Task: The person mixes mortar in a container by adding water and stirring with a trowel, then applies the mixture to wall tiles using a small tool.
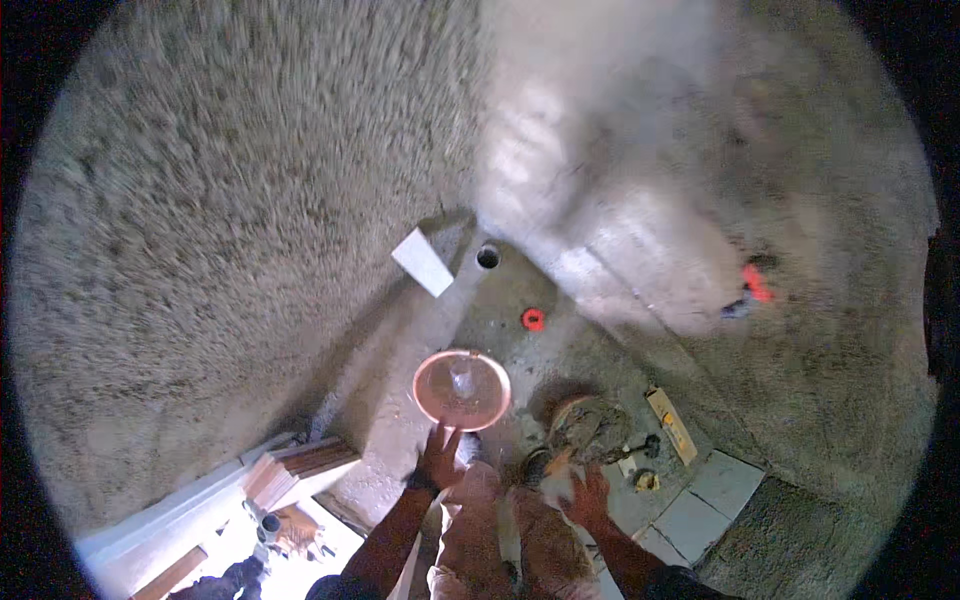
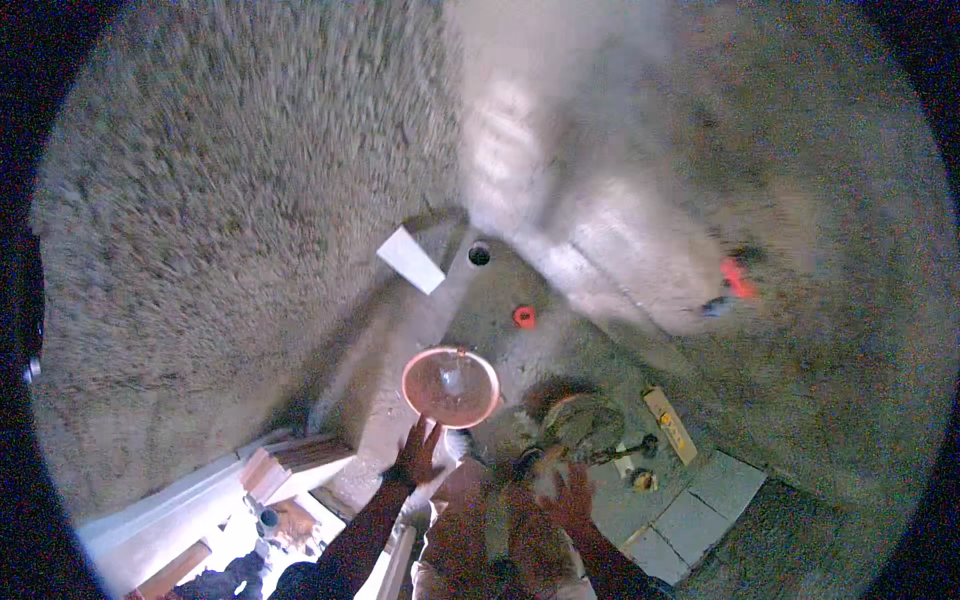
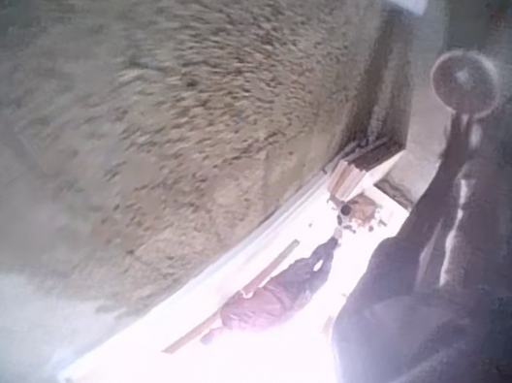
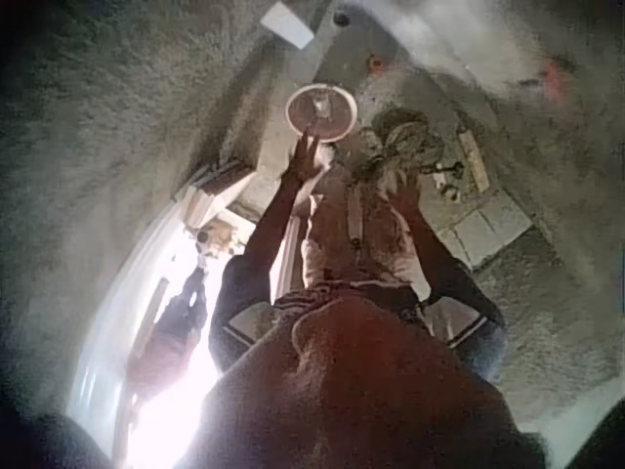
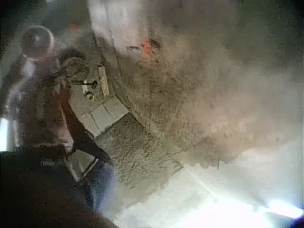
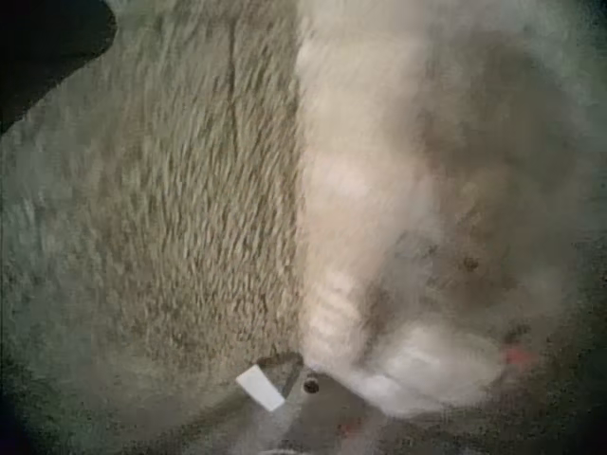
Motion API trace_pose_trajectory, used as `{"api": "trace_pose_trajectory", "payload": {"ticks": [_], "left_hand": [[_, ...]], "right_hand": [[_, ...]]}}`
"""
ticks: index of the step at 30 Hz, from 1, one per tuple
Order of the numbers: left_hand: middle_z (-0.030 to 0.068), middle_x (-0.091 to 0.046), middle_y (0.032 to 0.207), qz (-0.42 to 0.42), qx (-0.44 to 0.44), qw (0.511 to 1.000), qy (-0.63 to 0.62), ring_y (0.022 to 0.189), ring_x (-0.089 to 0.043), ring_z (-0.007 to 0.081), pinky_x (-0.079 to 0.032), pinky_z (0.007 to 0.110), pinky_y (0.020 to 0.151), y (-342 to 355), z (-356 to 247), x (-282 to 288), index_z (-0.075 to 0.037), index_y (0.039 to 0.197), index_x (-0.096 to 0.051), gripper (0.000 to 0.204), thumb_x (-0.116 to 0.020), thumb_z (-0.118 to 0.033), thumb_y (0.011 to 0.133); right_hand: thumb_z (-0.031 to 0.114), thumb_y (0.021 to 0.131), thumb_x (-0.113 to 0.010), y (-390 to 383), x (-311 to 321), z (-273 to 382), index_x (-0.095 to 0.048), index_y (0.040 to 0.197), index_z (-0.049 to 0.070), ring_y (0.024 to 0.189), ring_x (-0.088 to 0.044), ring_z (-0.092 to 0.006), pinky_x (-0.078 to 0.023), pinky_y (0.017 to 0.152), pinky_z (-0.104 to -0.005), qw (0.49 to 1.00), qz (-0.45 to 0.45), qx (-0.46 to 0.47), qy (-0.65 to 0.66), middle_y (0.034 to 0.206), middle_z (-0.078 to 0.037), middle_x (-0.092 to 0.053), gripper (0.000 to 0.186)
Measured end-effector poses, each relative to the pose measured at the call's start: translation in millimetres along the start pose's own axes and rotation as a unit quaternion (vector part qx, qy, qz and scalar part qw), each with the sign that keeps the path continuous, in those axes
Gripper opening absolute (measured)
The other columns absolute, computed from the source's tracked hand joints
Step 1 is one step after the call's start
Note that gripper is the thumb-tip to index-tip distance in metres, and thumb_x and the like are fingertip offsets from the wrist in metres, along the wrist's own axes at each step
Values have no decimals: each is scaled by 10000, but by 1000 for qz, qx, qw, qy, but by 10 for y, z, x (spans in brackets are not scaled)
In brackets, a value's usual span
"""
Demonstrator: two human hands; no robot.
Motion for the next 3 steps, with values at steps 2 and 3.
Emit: {"api": "trace_pose_trajectory", "payload": {"ticks": [2, 3], "left_hand": [[282, -97, 1527, 162, 123, 966, -160, 1391, -149, 483, -214, 680, 1050, -754, 162, -536, -132, 1471, -293, 1119, -723, -685, 598], [276, -122, 1494, 206, 151, 958, -130, 1362, -172, 476, -226, 671, 1035, -1136, 175, -690, -129, 1450, -306, 1076, -712, -665, 610]], "right_hand": [[584, 845, -544, -1000, -600, -475, -344, 1425, 30, 1332, -302, -446, -237, 1110, -497, 887, 136, -84, 432, 1439, -249, -340, 826], [653, 873, -454, -1455, -769, -504, -291, 1448, 29, 1358, -276, -431, -231, 1126, -458, 685, 164, -96, 703, 1476, -203, -323, 864]]}}
Point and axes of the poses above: each hand's wrist, its own y-axis towards the middle knuckle, its own x-axis out of the back of the hand, z = x × y, the point moved 10 cm from there along y, towards the middle knuckle
